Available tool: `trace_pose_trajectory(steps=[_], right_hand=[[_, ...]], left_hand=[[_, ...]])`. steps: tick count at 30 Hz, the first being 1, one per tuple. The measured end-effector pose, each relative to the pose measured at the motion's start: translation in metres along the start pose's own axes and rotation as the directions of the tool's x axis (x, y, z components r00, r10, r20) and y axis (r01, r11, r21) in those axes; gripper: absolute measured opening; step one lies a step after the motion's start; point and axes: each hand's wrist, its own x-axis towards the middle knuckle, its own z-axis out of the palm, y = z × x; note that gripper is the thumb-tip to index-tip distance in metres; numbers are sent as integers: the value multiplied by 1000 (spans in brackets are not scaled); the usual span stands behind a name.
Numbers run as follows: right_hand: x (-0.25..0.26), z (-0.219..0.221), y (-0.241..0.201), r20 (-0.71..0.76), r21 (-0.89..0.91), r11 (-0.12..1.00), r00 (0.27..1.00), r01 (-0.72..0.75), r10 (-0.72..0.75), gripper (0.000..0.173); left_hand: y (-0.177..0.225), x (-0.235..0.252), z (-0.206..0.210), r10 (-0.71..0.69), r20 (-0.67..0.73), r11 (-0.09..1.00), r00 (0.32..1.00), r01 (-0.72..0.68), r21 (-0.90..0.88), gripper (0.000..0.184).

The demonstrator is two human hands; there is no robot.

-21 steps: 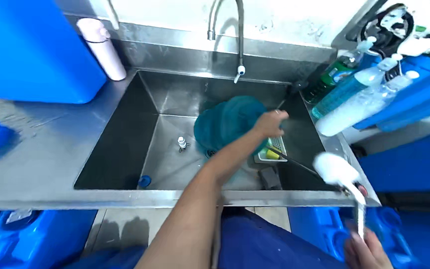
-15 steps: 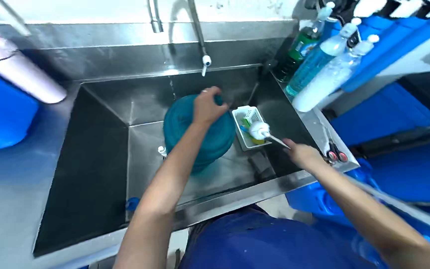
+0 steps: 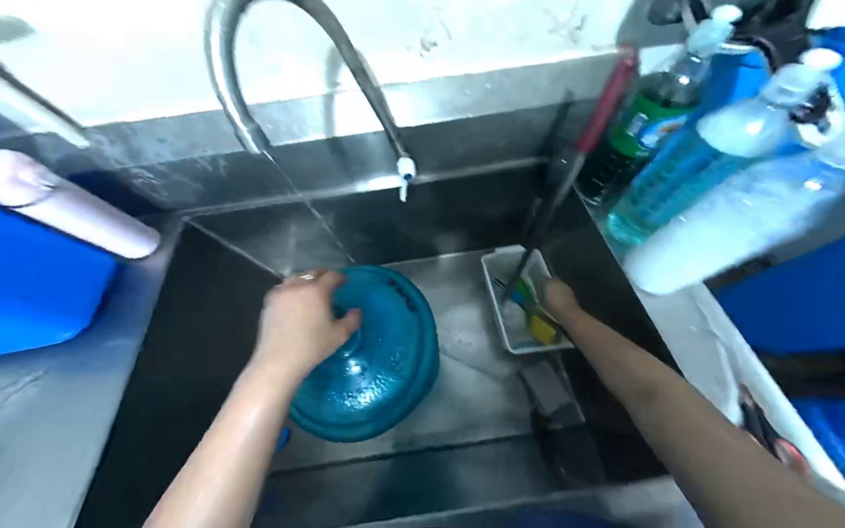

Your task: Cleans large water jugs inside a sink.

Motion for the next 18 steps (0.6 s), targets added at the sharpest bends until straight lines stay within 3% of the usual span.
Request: trace_pose_trajectory(steps=[2, 5, 7, 8, 9, 10, 11, 13, 15, 16, 18], right_hand=[[15, 19, 20, 226, -31, 994, 968, -105, 109, 50], [36, 42, 32, 324, -153, 987, 941, -51, 99, 50], [49, 58, 36, 309, -203, 979, 947, -22, 86, 48], [54, 61, 37, 301, -225, 974, 950, -17, 86, 47], [58, 58, 36, 295, -218, 976, 951, -26, 91, 47], [60, 47, 33, 286, -214, 976, 954, -27, 89, 47], [60, 28, 26, 275, -202, 979, 959, -11, 68, 50], [43, -29, -6, 298, -214, 971, 954, 104, -36, 47], [3, -100, -56, 317, -183, 912, 900, 367, -299, 39], [-21, -132, -87, 244, -107, 857, 849, 505, -469, 34], [-61, -168, -154, -54, 57, 693, 696, 719, -717, 27]], left_hand=[[39, 38, -4, -99, 132, 995, 986, 96, 34, 61], [78, 116, 15, -221, 70, 926, 973, 231, -298, 87], [86, 166, 40, -353, 71, 673, 933, 305, -674, 80], [92, 182, 51, -400, 137, 487, 906, 337, -806, 64], [97, 192, 58, -403, 213, 330, 890, 358, -873, 46], [99, 195, 60, -358, 284, 243, 890, 382, -891, 42], [97, 192, 58, -324, 319, 255, 891, 407, -877, 43], [81, 176, 42, -302, 324, 402, 897, 427, -809, 49], [60, 153, 22, -239, 284, 576, 928, 371, -729, 59], [53, 141, 11, -164, 291, 635, 942, 327, -700, 62], [43, 120, -3, 20, 335, 703, 942, 225, -674, 55]])
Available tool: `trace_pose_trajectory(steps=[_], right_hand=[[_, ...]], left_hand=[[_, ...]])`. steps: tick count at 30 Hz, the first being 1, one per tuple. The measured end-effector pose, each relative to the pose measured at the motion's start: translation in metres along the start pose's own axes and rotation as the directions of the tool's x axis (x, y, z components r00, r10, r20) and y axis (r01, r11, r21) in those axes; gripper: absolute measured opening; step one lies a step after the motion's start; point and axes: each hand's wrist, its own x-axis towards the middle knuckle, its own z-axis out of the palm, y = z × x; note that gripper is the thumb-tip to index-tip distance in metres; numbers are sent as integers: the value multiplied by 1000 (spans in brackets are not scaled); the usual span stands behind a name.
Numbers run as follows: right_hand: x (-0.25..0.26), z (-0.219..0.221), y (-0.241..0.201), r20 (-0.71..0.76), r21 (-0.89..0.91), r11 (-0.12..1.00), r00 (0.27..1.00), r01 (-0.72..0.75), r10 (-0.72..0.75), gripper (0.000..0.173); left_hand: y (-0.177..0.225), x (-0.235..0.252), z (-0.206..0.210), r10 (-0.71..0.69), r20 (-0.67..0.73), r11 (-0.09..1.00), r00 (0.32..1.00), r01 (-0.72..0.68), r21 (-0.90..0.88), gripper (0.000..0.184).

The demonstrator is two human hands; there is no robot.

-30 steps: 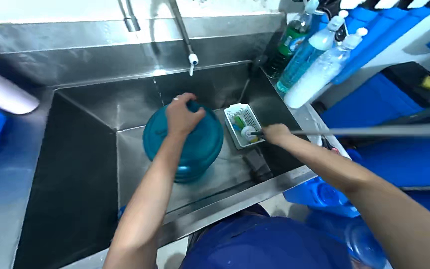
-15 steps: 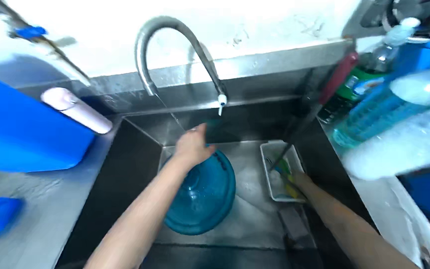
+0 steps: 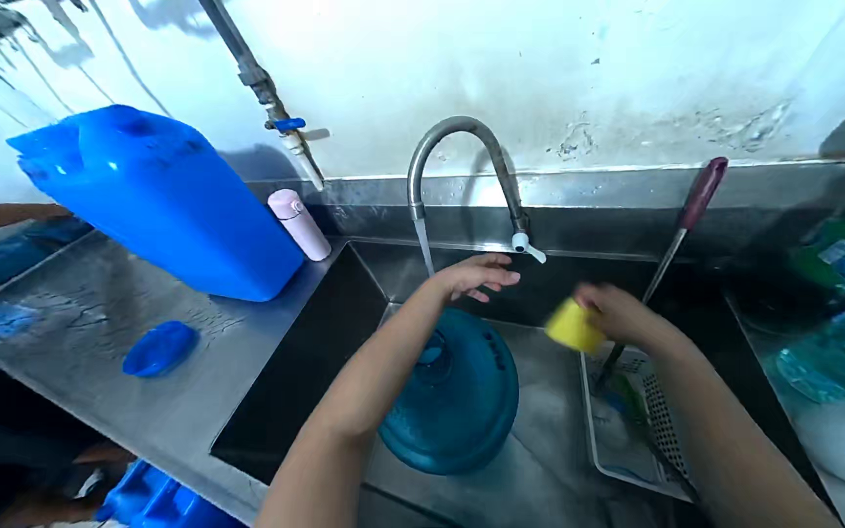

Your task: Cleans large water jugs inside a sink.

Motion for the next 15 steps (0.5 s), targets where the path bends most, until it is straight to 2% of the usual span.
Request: trace_pose_trajectory(steps=[1, 2, 3, 4, 5, 6, 7, 8, 9, 10, 11, 13, 15], right_hand=[[18, 0, -32, -173, 75, 991, 980, 110, -96, 26], [39, 7, -62, -321, 121, 969, 932, 218, -170, 30], [58, 17, -89, -392, 135, 943, 890, 305, -232, 44], [74, 29, -115, -382, 142, 924, 881, 354, -279, 70], [85, 41, -141, -297, 160, 922, 908, 353, -296, 96], [97, 55, -162, -221, 158, 923, 924, 350, -313, 111], [109, 69, -175, -198, 154, 918, 922, 365, -334, 112], [119, 81, -182, -216, 178, 907, 914, 383, -344, 101], [126, 90, -184, -248, 248, 895, 917, 371, -312, 82], [128, 94, -186, -265, 382, 870, 939, 311, -219, 65], [130, 94, -186, -297, 552, 794, 950, 254, -98, 51], [132, 78, -184, -335, 816, 525, 938, 241, 89, 37], [126, 52, -190, -338, 927, 199, 938, 317, 81, 40]], left_hand=[[-5, -7, -4, 50, 39, 999, 998, -50, 4, 49], [-14, -9, -9, 99, 1, 995, 995, -99, -19, 42], [-27, -6, -16, 132, -114, 988, 985, -140, -64, 34], [-41, -2, -26, 137, -251, 978, 958, -171, -116, 27], [-49, -6, -37, 113, -360, 966, 926, -187, -179, 26], [-56, -13, -48, 105, -438, 954, 893, -215, -209, 26], [-62, -25, -56, 102, -469, 946, 877, -231, -226, 27], [-71, -43, -62, 103, -458, 939, 883, -238, -247, 30], [-86, -59, -66, 134, -436, 927, 890, -268, -263, 35], [-105, -75, -65, 205, -402, 910, 892, -326, -258, 44], [-127, -91, -60, 297, -351, 896, 888, -386, -220, 62], [-161, -119, -31, 414, -270, 887, 869, -452, -93, 98], [-180, -129, 6, 416, -282, 906, 864, -419, 54, 96]])
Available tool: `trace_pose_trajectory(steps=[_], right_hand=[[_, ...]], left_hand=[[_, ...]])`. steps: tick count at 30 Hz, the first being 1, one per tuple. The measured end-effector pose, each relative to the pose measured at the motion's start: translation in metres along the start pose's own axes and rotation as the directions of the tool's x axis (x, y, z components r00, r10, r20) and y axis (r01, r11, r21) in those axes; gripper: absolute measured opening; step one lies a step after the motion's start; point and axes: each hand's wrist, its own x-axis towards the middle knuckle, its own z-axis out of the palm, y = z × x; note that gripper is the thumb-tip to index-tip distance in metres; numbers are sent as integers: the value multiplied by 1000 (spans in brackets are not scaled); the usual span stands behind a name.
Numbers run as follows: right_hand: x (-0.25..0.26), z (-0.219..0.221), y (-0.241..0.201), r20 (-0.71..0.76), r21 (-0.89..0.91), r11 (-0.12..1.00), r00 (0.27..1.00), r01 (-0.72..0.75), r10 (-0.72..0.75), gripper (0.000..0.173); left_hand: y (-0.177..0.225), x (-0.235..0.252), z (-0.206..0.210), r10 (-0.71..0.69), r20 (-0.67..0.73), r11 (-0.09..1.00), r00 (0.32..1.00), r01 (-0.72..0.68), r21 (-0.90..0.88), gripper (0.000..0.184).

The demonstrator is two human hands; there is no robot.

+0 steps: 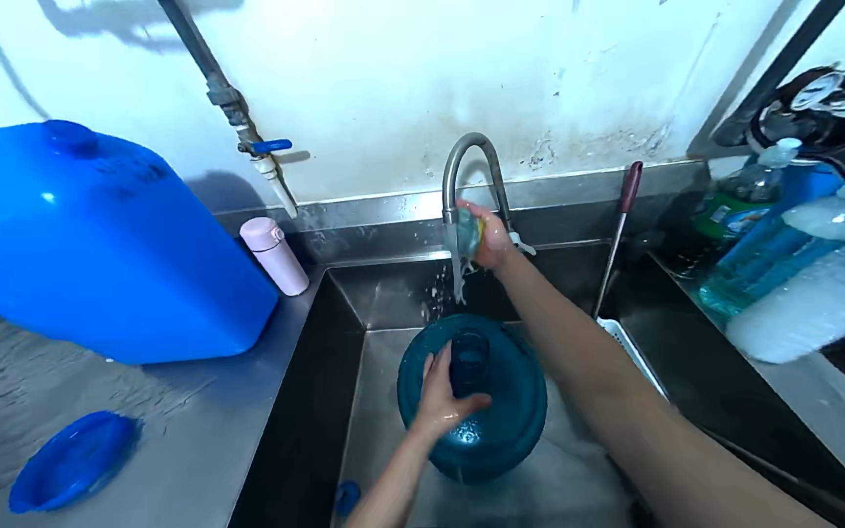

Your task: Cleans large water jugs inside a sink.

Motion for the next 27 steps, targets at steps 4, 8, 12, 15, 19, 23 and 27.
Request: trace_pose_trajectory(steps=[4, 8, 12, 15, 19, 23, 27], right_hand=[[-12, 4, -32, 217, 9, 992, 969, 123, -122, 29], [-37, -29, -43, 193, -181, 953, 959, 243, -208, 41], [-26, -98, -15, -373, -646, 755, 909, -112, -185, 52], [-2, -130, 44, -478, -570, 748, 878, -340, 35, 52], [-51, -144, -5, -276, -818, 545, 956, -182, -96, 59], [-169, -174, -187, -251, -955, -10, 826, -297, -505, 65], [-238, -266, -247, -383, -885, -69, 806, -460, -452, 51]], left_hand=[[-4, 5, 29, 72, -81, 969, 994, -50, 243, 74], [-3, 13, 30, 79, -88, 968, 993, -55, 245, 72], [-1, 21, 46, 74, -134, 960, 988, -35, 277, 69], [7, 42, 56, 38, -113, 950, 993, -1, 313, 70], [9, 87, 50, -26, -70, 922, 997, 51, 384, 76], [9, 80, 53, 101, -228, 920, 969, -3, 392, 68], [35, 33, 125, 470, 50, 801, 881, -449, 395, 54]])
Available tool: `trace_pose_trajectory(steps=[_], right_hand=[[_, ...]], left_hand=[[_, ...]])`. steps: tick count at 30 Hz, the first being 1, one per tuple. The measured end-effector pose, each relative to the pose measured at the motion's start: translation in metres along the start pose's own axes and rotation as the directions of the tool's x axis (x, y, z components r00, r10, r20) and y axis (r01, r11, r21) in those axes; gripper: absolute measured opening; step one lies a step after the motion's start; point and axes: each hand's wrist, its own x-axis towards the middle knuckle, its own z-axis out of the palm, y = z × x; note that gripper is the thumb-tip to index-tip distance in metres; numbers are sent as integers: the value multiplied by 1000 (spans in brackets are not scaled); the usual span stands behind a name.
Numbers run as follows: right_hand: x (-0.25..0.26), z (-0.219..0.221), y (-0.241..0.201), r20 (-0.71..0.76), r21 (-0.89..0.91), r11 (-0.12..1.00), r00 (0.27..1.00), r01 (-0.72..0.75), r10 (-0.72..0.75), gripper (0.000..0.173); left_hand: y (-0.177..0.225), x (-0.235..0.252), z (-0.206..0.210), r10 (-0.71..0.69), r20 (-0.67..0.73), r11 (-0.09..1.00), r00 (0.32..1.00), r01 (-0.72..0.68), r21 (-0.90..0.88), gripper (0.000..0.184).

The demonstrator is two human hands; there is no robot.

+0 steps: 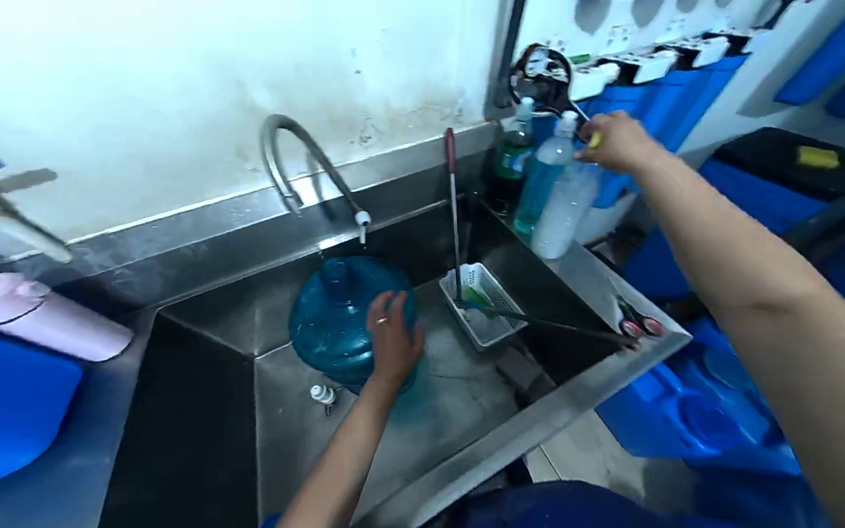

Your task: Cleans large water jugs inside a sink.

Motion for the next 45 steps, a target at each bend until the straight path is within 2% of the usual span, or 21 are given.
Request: trace_pose_trajectory(steps=[2, 3, 5, 6, 7, 8, 9, 10, 12, 14, 17, 19, 21, 24, 27, 29, 32, 35, 39, 42, 45], right_hand=[[-16, 9, -6, 72, 27, 992, 990, 124, -125, 45], [-27, 11, -22, 63, 76, 968, 968, 238, -243, 42], [-48, 6, -51, -80, 238, 876, 907, 420, -413, 38], [-55, 1, -55, -174, 342, 828, 896, 444, -408, 38], [-58, 0, -48, -262, 448, 787, 904, 423, -336, 38], [-60, 6, -31, -339, 551, 742, 915, 382, -219, 39], [-64, 19, -11, -361, 669, 679, 930, 303, -60, 39], [-70, 38, 8, -342, 778, 586, 935, 227, 93, 38], [-85, 83, 29, -208, 937, 335, 927, 97, 312, 30], [-99, 125, 34, -12, 989, 139, 918, -47, 397, 24], [-115, 176, 34, 284, 953, 6, 897, -304, 338, 40], [-121, 192, 24, 449, 893, -132, 853, -430, 265, 42], [-125, 198, 17, 547, 825, -267, 821, -498, 161, 38], [-128, 207, 21, 585, 734, -416, 811, -536, -13, 33], [-132, 211, 25, 625, 636, -498, 772, -590, -117, 43], [-134, 215, 23, 626, 590, -546, 764, -595, -156, 51], [-135, 218, 24, 634, 549, -595, 756, -587, -162, 63], [-136, 216, 22, 676, 499, -627, 722, -598, -150, 68], [-138, 219, 23, 685, 501, -580, 704, -642, -187, 67], [-138, 220, 23, 697, 492, -571, 691, -657, -194, 66], [-137, 216, 26, 692, 506, -557, 696, -658, -194, 61]], left_hand=[[48, 21, 24, 34, 283, 997, 959, -14, -72, 66], [68, 37, 35, 10, 349, 995, 937, 26, -100, 75], [98, 71, 52, -37, 312, 979, 949, 97, -178, 98], [106, 87, 56, -29, 219, 978, 975, 73, -195, 107], [109, 103, 58, 1, 111, 988, 994, 16, -156, 108], [109, 119, 54, 55, 30, 997, 998, -53, -58, 100], [110, 133, 44, 98, 39, 994, 994, -100, 52, 94], [115, 145, 34, 130, 118, 976, 984, -148, 161, 95], [127, 161, 24, 195, 294, 902, 936, -289, 320, 102], [139, 173, 19, 213, 445, 809, 870, -412, 419, 91], [154, 193, 11, 171, 632, 649, 756, -569, 506, 77], [169, 201, 8, 42, 695, 558, 718, -594, 579, 77], [180, 203, 7, -42, 711, 474, 702, -612, 633, 74], [189, 204, 3, -13, 735, 374, 678, -678, 633, 67], [199, 208, -2, -8, 765, 285, 644, -732, 619, 67], [208, 210, -3, -60, 773, 229, 632, -745, 627, 67], [216, 214, -4, -65, 775, 173, 629, -758, 629, 54], [221, 218, -6, -15, 783, 189, 622, -767, 613, 38], [225, 223, -8, -14, 762, 226, 647, -741, 633, 32], [221, 224, -8, -19, 764, 199, 645, -746, 635, 29], [206, 220, -9, -72, 727, 293, 683, -682, 670, 24]])
